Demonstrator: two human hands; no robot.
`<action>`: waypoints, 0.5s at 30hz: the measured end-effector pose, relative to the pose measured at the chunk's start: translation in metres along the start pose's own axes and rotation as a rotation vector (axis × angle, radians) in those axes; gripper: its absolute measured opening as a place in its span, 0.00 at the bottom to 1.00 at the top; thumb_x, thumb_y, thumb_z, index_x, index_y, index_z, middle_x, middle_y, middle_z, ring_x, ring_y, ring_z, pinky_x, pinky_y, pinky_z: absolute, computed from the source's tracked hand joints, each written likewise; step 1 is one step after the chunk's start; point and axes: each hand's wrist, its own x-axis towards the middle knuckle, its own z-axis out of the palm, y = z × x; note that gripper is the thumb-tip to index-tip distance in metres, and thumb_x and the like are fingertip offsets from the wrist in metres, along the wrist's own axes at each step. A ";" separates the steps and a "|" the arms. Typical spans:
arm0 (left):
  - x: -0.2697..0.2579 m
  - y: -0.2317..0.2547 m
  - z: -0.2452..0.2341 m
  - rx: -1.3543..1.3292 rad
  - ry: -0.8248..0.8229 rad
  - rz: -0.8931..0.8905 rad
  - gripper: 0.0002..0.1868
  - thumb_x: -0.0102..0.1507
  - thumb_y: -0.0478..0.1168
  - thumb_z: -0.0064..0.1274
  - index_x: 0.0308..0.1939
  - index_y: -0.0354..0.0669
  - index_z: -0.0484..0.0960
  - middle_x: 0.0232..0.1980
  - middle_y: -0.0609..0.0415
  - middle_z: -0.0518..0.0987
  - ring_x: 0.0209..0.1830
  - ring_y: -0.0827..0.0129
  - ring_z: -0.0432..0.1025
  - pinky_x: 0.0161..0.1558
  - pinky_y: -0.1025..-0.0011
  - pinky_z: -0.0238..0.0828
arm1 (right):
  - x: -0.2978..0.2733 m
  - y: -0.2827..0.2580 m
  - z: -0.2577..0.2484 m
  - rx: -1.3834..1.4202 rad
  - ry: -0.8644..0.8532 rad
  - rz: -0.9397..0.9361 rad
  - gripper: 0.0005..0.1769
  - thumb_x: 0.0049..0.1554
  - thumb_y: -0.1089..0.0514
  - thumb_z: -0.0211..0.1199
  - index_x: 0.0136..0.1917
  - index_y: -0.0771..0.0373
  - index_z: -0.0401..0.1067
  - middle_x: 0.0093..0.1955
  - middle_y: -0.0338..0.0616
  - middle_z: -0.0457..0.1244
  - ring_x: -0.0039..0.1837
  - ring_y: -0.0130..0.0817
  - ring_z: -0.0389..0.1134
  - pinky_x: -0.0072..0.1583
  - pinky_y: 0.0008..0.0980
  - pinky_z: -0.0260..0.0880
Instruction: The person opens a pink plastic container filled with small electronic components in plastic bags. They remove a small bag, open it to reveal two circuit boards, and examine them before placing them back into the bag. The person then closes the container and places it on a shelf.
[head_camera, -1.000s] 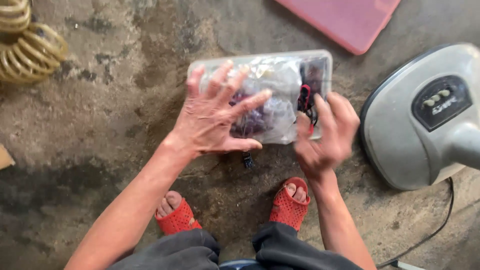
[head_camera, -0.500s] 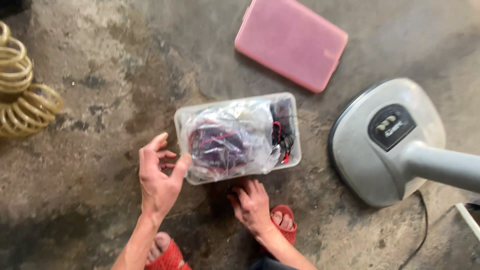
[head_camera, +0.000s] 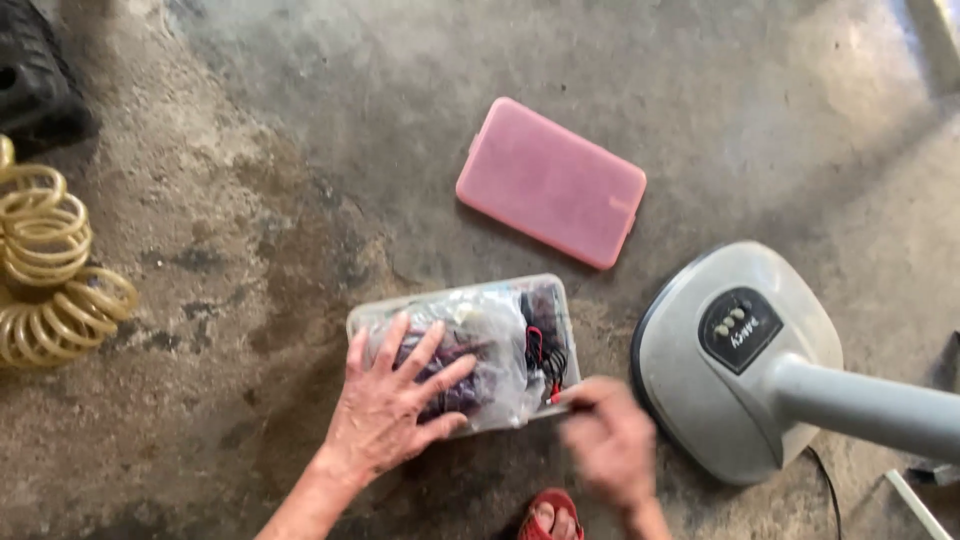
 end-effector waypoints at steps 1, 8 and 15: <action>0.001 0.001 0.002 0.017 0.013 -0.004 0.38 0.56 0.74 0.52 0.69 0.77 0.72 0.76 0.56 0.65 0.76 0.46 0.56 0.68 0.36 0.48 | 0.026 -0.005 -0.018 0.112 0.219 -0.022 0.13 0.49 0.63 0.56 0.48 0.57 0.74 0.46 0.39 0.69 0.48 0.32 0.69 0.54 0.30 0.68; -0.003 -0.013 0.035 0.022 0.213 0.091 0.28 0.65 0.76 0.39 0.65 0.81 0.75 0.69 0.58 0.71 0.69 0.42 0.61 0.57 0.35 0.50 | 0.207 0.056 -0.056 -0.114 0.406 0.689 0.62 0.46 0.25 0.60 0.77 0.73 0.56 0.77 0.65 0.53 0.78 0.54 0.53 0.73 0.49 0.53; 0.076 0.034 0.044 0.202 0.556 -0.151 0.13 0.71 0.47 0.39 0.48 0.72 0.81 0.52 0.80 0.79 0.49 0.73 0.78 0.48 0.50 0.75 | 0.232 0.062 -0.024 -0.416 0.402 0.815 0.72 0.25 0.18 0.75 0.74 0.59 0.66 0.70 0.63 0.62 0.73 0.59 0.61 0.69 0.57 0.59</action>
